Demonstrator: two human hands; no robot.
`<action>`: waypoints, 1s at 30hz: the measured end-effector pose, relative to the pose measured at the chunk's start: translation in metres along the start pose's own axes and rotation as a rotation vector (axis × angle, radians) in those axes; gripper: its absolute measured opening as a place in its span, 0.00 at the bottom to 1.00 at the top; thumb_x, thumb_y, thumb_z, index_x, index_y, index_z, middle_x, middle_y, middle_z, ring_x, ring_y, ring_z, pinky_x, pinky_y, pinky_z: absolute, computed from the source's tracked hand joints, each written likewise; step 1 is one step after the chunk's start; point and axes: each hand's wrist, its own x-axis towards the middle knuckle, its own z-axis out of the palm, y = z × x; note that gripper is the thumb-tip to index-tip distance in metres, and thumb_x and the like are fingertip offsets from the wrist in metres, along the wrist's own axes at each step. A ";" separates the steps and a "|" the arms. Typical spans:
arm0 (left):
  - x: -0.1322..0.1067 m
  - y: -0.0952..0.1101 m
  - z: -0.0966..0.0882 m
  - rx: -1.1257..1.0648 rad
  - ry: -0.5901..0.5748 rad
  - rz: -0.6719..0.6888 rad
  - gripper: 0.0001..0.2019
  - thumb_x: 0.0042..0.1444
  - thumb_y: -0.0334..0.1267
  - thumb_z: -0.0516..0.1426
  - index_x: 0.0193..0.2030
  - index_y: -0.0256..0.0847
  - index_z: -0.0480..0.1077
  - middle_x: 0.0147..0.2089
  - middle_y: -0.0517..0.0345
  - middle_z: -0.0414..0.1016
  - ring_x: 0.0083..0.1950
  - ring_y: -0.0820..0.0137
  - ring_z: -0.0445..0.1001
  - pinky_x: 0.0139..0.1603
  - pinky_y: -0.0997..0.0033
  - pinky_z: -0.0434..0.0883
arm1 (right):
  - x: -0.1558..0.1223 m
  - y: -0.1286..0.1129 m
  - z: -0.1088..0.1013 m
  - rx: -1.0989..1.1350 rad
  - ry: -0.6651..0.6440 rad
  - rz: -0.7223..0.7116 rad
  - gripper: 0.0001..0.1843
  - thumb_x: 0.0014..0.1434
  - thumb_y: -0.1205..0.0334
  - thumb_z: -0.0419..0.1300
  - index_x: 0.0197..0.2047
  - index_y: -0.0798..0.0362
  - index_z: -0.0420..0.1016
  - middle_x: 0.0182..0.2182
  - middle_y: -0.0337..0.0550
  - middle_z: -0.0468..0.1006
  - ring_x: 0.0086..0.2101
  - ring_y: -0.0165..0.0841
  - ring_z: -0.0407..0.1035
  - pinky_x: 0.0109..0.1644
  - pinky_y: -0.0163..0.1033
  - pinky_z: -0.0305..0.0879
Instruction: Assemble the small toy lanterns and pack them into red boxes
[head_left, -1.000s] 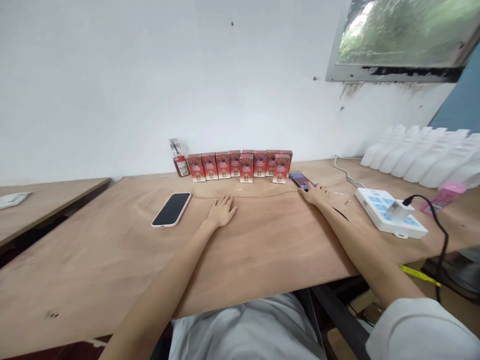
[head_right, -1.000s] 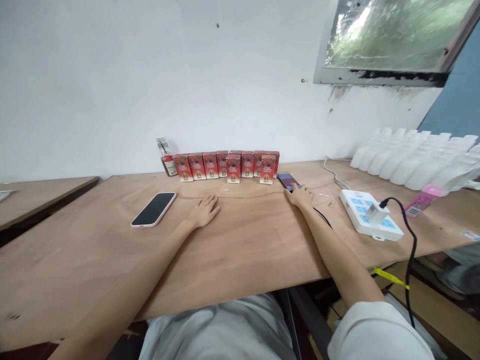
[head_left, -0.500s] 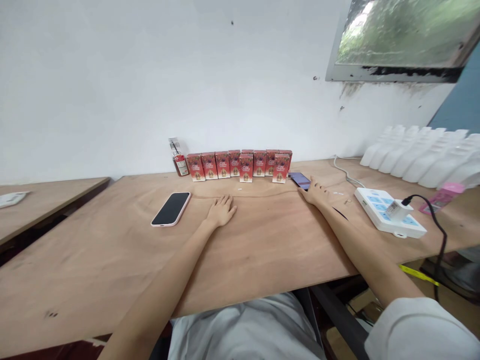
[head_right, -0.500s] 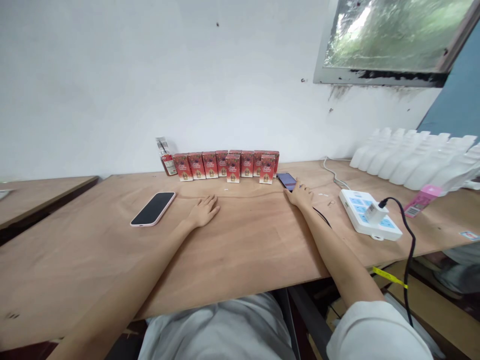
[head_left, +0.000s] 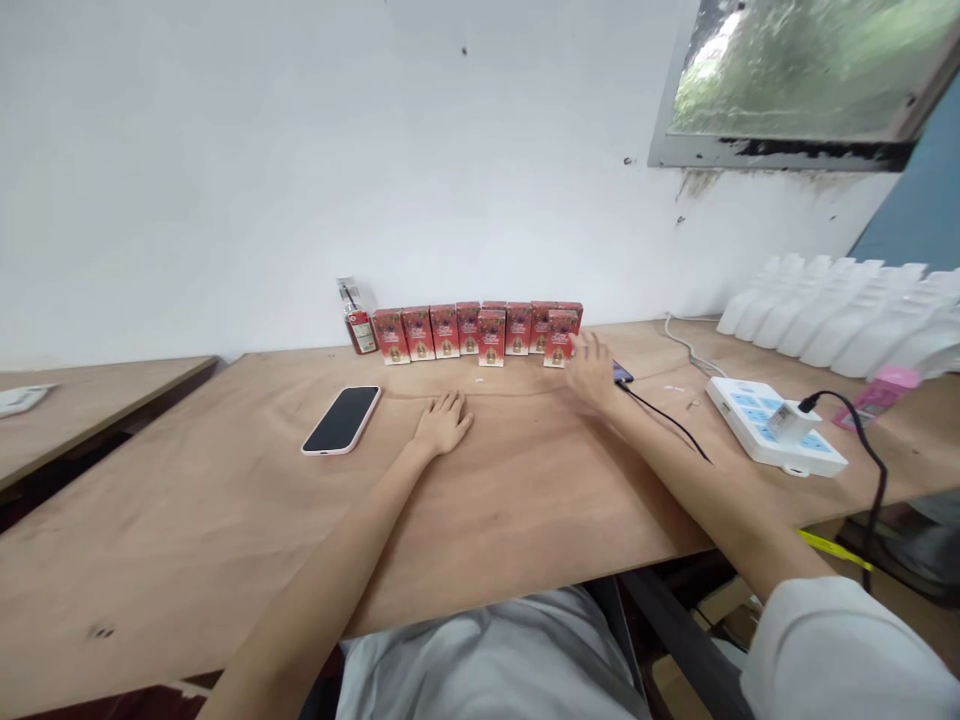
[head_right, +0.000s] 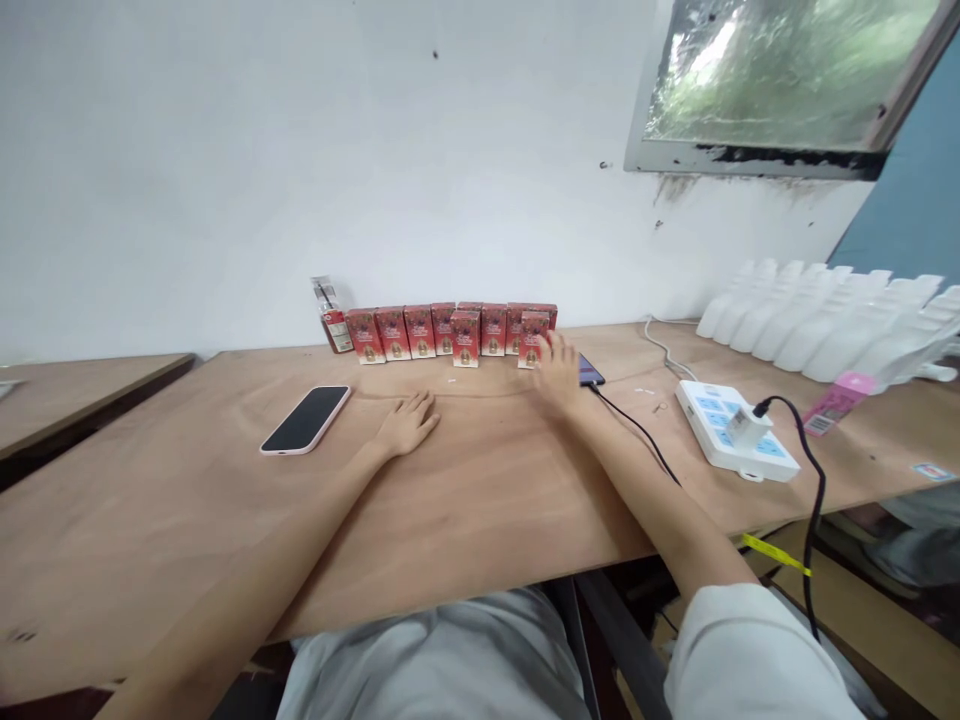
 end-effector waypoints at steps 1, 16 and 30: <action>0.000 0.000 0.000 0.001 -0.001 0.000 0.30 0.63 0.48 0.38 0.68 0.33 0.51 0.71 0.47 0.46 0.72 0.59 0.45 0.69 0.52 0.47 | 0.011 -0.017 -0.002 0.028 0.012 -0.085 0.29 0.60 0.62 0.45 0.64 0.61 0.55 0.63 0.59 0.56 0.63 0.48 0.46 0.63 0.53 0.45; -0.005 0.002 -0.003 -0.022 0.034 0.009 0.28 0.63 0.47 0.39 0.66 0.34 0.54 0.70 0.44 0.50 0.71 0.58 0.48 0.69 0.51 0.49 | 0.116 -0.033 -0.016 -0.122 -0.477 0.090 0.32 0.56 0.55 0.55 0.59 0.66 0.59 0.55 0.67 0.64 0.59 0.53 0.53 0.60 0.65 0.41; -0.012 0.005 -0.010 -0.051 0.091 0.012 0.30 0.62 0.49 0.43 0.67 0.34 0.50 0.69 0.42 0.53 0.70 0.59 0.51 0.68 0.53 0.51 | 0.092 -0.032 -0.050 0.061 -0.403 -0.008 0.34 0.50 0.56 0.63 0.58 0.57 0.57 0.49 0.58 0.68 0.50 0.49 0.61 0.55 0.51 0.55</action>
